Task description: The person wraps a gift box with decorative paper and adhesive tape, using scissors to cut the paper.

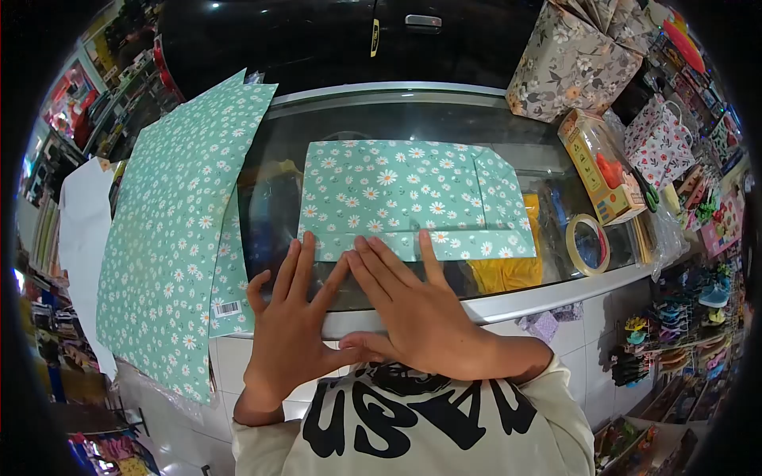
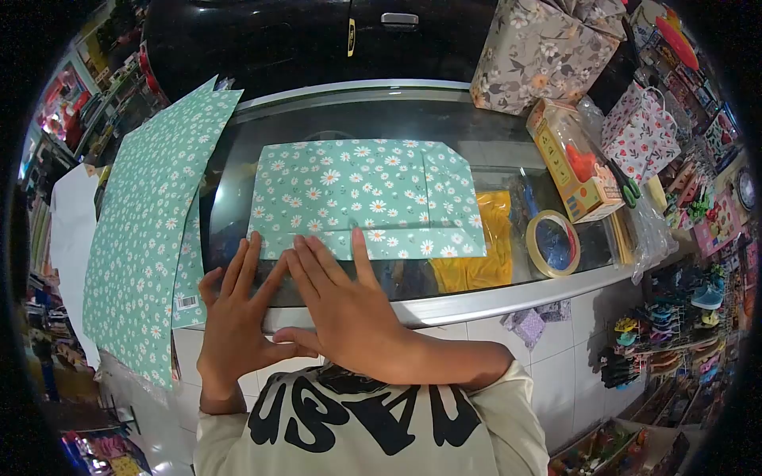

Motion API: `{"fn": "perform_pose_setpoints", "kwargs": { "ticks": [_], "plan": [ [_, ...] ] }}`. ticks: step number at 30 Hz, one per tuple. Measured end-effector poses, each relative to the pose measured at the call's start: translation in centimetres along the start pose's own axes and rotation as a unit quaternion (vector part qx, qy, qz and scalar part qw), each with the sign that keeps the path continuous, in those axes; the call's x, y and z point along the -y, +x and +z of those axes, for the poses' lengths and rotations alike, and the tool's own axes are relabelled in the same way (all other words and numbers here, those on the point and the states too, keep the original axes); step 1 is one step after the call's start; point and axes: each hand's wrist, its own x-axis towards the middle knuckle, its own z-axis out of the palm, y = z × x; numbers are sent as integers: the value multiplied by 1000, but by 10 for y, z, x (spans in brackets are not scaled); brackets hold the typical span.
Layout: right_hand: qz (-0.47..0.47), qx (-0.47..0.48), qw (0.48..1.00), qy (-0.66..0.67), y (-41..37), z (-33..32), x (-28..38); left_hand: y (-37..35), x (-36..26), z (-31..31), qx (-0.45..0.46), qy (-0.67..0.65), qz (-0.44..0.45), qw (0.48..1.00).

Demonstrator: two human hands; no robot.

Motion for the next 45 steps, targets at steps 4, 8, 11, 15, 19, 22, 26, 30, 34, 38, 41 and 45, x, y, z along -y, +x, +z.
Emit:
{"fn": "perform_pose_setpoints", "kwargs": {
  "ticks": [4,8,11,15,19,22,26,30,34,38,41,45],
  "plan": [
    [8,7,1000,-21,-3,1,-5,1,-2,0,7,4,-13,1000],
    [38,46,997,-52,-21,-18,-24,2,-4,-5,6,13,-8,1000],
    [69,55,993,-76,-40,-26,-36,1,-2,-5,30,7,-24,999],
    [131,45,985,-104,-65,-38,-52,2,-3,-6,42,33,-19,998],
    [166,28,980,-109,-84,-41,-59,3,-2,-6,38,37,-15,998],
    [180,24,976,-120,-91,-40,-59,2,-1,-4,46,19,-34,998],
    [198,8,974,-114,-94,-38,-60,2,-1,-4,51,49,-35,997],
    [216,-8,970,-109,-99,-40,-63,3,0,-5,49,53,-31,997],
    [200,-7,973,-113,-100,-44,-66,4,-3,-9,54,51,-39,996],
    [182,-32,982,-34,-103,-48,-76,20,-16,-18,63,21,-71,995],
    [186,-46,981,-35,-99,-43,-71,32,-51,-12,5,0,31,1000],
    [136,-30,990,-26,-89,-46,-52,42,-69,4,46,-50,124,990]
  ]
}}
